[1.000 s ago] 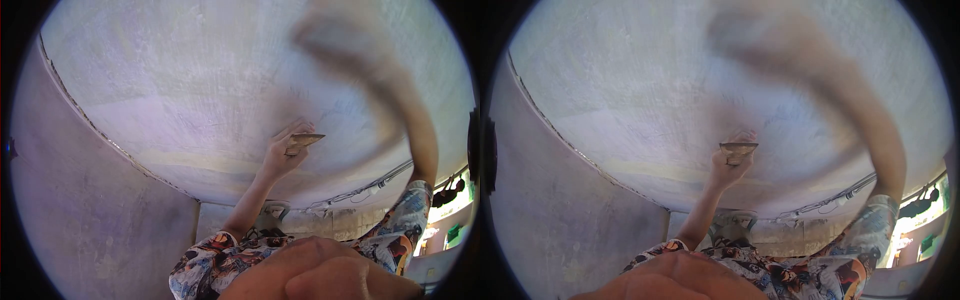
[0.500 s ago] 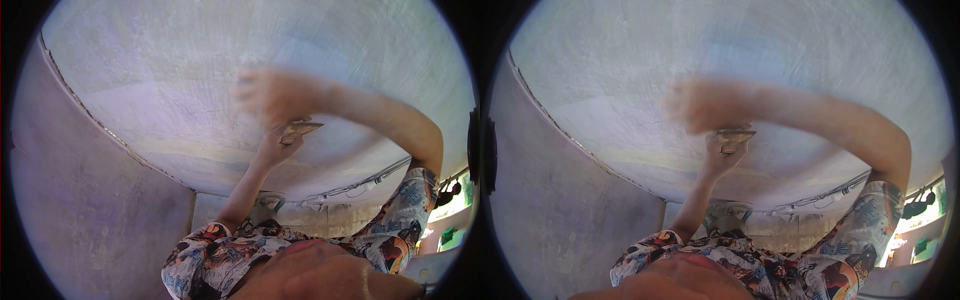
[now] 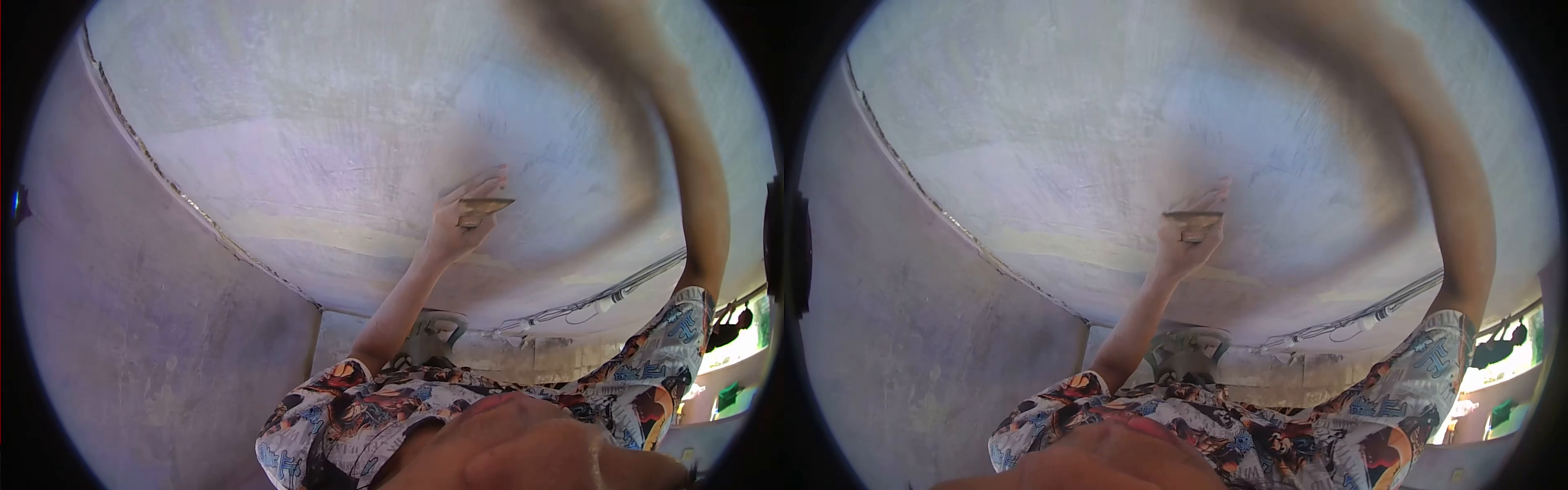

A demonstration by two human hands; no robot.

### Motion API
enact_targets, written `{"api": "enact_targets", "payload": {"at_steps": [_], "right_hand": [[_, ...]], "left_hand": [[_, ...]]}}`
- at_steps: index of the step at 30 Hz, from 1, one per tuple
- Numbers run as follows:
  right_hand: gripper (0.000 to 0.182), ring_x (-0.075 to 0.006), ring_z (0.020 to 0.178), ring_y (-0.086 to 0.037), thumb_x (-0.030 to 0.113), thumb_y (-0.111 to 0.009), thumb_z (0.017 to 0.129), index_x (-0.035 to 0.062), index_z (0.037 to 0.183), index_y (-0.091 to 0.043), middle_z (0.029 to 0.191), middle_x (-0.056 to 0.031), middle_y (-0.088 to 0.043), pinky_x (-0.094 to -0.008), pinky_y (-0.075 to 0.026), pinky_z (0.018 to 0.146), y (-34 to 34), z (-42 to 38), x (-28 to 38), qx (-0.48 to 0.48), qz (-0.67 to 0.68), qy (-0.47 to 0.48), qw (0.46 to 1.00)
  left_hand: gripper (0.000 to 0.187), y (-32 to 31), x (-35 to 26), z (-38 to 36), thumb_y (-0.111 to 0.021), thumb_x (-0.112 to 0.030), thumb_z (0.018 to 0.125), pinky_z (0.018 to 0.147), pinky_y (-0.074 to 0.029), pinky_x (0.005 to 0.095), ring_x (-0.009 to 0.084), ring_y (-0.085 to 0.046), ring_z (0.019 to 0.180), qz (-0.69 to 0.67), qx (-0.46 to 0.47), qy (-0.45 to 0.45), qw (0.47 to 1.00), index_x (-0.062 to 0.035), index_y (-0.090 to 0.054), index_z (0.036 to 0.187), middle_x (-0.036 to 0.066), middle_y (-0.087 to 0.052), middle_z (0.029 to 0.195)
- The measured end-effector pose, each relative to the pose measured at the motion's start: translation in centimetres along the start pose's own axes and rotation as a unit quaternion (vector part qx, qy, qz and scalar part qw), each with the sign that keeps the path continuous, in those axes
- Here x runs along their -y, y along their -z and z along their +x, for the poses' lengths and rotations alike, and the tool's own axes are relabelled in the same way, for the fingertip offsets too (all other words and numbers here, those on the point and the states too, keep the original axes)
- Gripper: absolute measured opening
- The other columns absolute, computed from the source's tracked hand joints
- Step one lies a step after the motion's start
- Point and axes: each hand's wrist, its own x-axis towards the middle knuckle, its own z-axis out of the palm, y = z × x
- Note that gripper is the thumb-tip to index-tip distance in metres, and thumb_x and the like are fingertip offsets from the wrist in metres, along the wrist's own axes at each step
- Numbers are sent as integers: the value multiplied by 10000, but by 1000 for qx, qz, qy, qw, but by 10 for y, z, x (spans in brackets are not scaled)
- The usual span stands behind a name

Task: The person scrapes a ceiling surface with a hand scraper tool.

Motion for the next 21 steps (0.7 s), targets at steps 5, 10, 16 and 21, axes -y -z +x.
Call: {"api": "enact_targets", "payload": {"at_steps": [5, 10, 16, 21], "right_hand": [[117, -176, 730, -622, 84, -674, 827, 33, 923, -717, 848, -68, -641, -301, -500, 607, -11, -46, -99, -445, -266, 275, 810], [326, -199, 860, -662, 27, -740, 786, 32, 1103, -663, 1022, -112, -610, -268, -547, 712, -181, -153, -87, -289, 161, 129, 935], [555, -104, 616, -506, 237, -912, 635, -7, 1058, -648, 851, -82, -615, -254, -411, 528, -302, -178, -56, -196, 420, 10, 886], [462, -101, 560, -503, 216, -866, 712, -23, 1042, -650, 692, -44, -606, -257, -422, 534, -331, -182, -71, -169, 470, 29, 866]], "left_hand": [[71, 24, -7, -60, -667, -47, 879, 589, -505, 296, 174, -628, 696, -157, -32, 167, 973, 8, -628, 901, 131, -649, 910], [373, 33, -22, -79, -515, -299, 1011, 489, -399, 317, 141, -468, 564, -383, -64, 238, 890, -36, -456, 752, 75, -481, 754], [447, 12, -23, -50, -316, -377, 1059, 696, -365, 300, 158, -430, 758, -296, 48, 183, 936, -47, -447, 788, 71, -454, 805], [446, 15, -24, -33, -350, -386, 1044, 835, -421, 351, 244, -529, 951, -148, 242, 271, 920, 2, -534, 924, 148, -550, 961]]}}
